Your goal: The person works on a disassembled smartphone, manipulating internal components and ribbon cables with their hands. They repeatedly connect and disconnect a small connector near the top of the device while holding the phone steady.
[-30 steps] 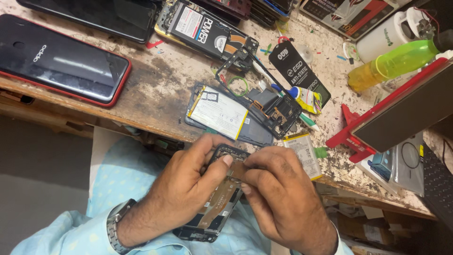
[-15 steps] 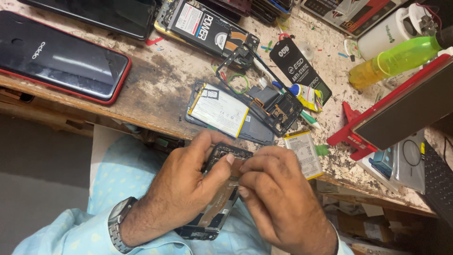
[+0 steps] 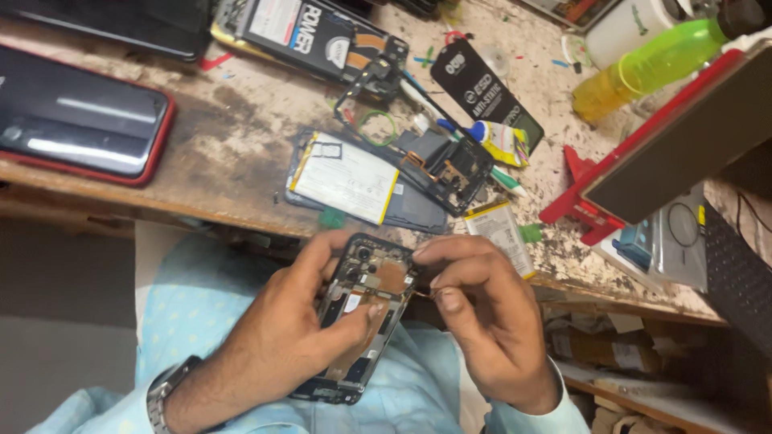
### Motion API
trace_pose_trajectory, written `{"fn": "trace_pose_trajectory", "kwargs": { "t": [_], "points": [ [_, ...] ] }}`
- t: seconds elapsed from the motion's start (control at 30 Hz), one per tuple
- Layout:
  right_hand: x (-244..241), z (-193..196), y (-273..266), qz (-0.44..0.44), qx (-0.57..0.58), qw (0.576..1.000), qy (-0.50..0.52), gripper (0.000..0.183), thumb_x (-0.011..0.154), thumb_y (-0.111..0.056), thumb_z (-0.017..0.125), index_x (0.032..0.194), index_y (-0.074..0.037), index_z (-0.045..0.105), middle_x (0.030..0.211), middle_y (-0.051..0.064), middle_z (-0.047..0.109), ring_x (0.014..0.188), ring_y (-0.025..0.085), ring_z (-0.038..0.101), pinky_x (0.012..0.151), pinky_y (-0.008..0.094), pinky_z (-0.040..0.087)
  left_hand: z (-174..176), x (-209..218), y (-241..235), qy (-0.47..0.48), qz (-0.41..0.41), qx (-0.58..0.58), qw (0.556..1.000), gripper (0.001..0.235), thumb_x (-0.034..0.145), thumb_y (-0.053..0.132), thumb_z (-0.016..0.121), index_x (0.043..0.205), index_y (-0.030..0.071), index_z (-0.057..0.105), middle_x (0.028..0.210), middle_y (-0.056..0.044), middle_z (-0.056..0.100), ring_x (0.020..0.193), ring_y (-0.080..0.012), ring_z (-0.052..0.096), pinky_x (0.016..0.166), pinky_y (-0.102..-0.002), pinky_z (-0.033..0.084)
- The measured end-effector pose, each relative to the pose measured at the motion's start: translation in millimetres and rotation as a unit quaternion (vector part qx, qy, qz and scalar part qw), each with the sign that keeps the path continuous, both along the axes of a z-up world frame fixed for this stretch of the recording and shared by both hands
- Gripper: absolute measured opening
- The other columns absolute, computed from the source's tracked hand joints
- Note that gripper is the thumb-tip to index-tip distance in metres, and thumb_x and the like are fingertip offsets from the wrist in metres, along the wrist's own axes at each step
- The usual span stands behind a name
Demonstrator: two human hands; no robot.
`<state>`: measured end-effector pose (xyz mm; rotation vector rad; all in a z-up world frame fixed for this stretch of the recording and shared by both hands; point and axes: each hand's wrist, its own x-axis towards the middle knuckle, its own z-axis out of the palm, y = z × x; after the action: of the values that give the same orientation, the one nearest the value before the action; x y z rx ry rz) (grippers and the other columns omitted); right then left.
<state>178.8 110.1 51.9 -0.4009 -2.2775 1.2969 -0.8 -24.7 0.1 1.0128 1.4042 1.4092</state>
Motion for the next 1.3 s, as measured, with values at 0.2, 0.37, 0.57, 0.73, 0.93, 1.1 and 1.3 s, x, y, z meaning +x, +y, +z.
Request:
{"fn": "trace_pose_trajectory", "kwargs": {
  "t": [0.2, 0.37, 0.57, 0.73, 0.93, 1.1, 1.3],
  "points": [
    [12.6, -21.6, 8.7, -0.084, -0.082, 0.989, 0.086, 0.006, 0.107, -0.006, 0.057, 0.109, 0.000, 0.058, 0.122, 0.016, 0.065, 0.112, 0.020, 0.060, 0.101, 0.032, 0.049, -18.5, 8.6, 0.7, -0.156, 0.069, 0.018, 0.985, 0.061, 0.085, -0.003, 0.069, 0.140, 0.003, 0.043, 0.114, -0.010, 0.071, 0.102, -0.0138, 0.068, 0.087, -0.030, 0.056],
    [5.8, -27.6, 36.2, -0.227, -0.112, 0.964, 0.079, 0.009, 0.103, -0.009, 0.064, 0.106, 0.000, 0.061, 0.105, 0.008, 0.067, 0.098, 0.012, 0.062, 0.089, 0.027, 0.051, -15.9, -14.3, -4.7, -0.142, 0.157, 0.083, 0.974, 0.055, 0.088, -0.009, 0.065, 0.137, 0.000, 0.043, 0.116, -0.013, 0.069, 0.104, -0.0151, 0.069, 0.089, -0.031, 0.057],
    [-18.2, -19.1, 36.2, -0.239, 0.149, 0.954, -0.101, 0.008, 0.094, -0.013, 0.072, 0.095, -0.005, 0.070, 0.088, 0.005, 0.065, 0.082, 0.017, 0.060, 0.075, 0.029, 0.048, -3.4, -27.9, -3.6, -0.143, 0.195, 0.137, 0.961, 0.057, 0.088, -0.012, 0.063, 0.139, -0.001, 0.040, 0.122, -0.012, 0.067, 0.110, -0.0158, 0.067, 0.094, -0.031, 0.057],
    [-39.1, -11.8, 26.7, -0.225, 0.298, 0.918, -0.130, 0.009, 0.087, -0.015, 0.077, 0.090, -0.007, 0.075, 0.087, 0.008, 0.067, 0.086, 0.028, 0.057, 0.078, 0.038, 0.047, -1.5, -23.2, -2.0, -0.156, 0.183, 0.159, 0.958, 0.057, 0.089, -0.013, 0.063, 0.141, -0.002, 0.041, 0.124, -0.013, 0.066, 0.114, -0.0157, 0.065, 0.098, -0.030, 0.054],
    [-39.9, -5.1, 20.4, -0.246, 0.315, 0.908, -0.126, 0.017, 0.087, -0.016, 0.078, 0.100, -0.006, 0.076, 0.094, 0.008, 0.069, 0.092, 0.026, 0.060, 0.081, 0.037, 0.048, -1.3, -21.0, -1.7, -0.190, 0.166, 0.150, 0.956, 0.055, 0.090, -0.011, 0.063, 0.139, -0.002, 0.041, 0.122, -0.013, 0.067, 0.113, -0.0155, 0.065, 0.097, -0.031, 0.055],
    [-31.9, -5.8, 8.0, -0.208, 0.059, 0.976, -0.006, 0.022, 0.093, -0.005, 0.073, 0.114, -0.001, 0.071, 0.109, 0.008, 0.066, 0.103, 0.017, 0.063, 0.093, 0.029, 0.051, -0.8, -17.3, -0.4, -0.193, 0.158, 0.136, 0.959, 0.056, 0.089, -0.010, 0.064, 0.139, -0.001, 0.041, 0.120, -0.014, 0.068, 0.112, -0.0152, 0.066, 0.096, -0.031, 0.055],
    [-32.5, -7.7, -10.3, -0.095, -0.169, 0.978, 0.079, 0.033, 0.096, 0.005, 0.063, 0.129, 0.004, 0.062, 0.134, 0.013, 0.058, 0.119, 0.019, 0.063, 0.106, 0.033, 0.051, 2.7, -9.8, 0.2, -0.190, 0.141, 0.115, 0.965, 0.056, 0.089, -0.008, 0.064, 0.140, 0.001, 0.039, 0.121, -0.013, 0.068, 0.111, -0.0141, 0.066, 0.096, -0.031, 0.054]
  ]
}}
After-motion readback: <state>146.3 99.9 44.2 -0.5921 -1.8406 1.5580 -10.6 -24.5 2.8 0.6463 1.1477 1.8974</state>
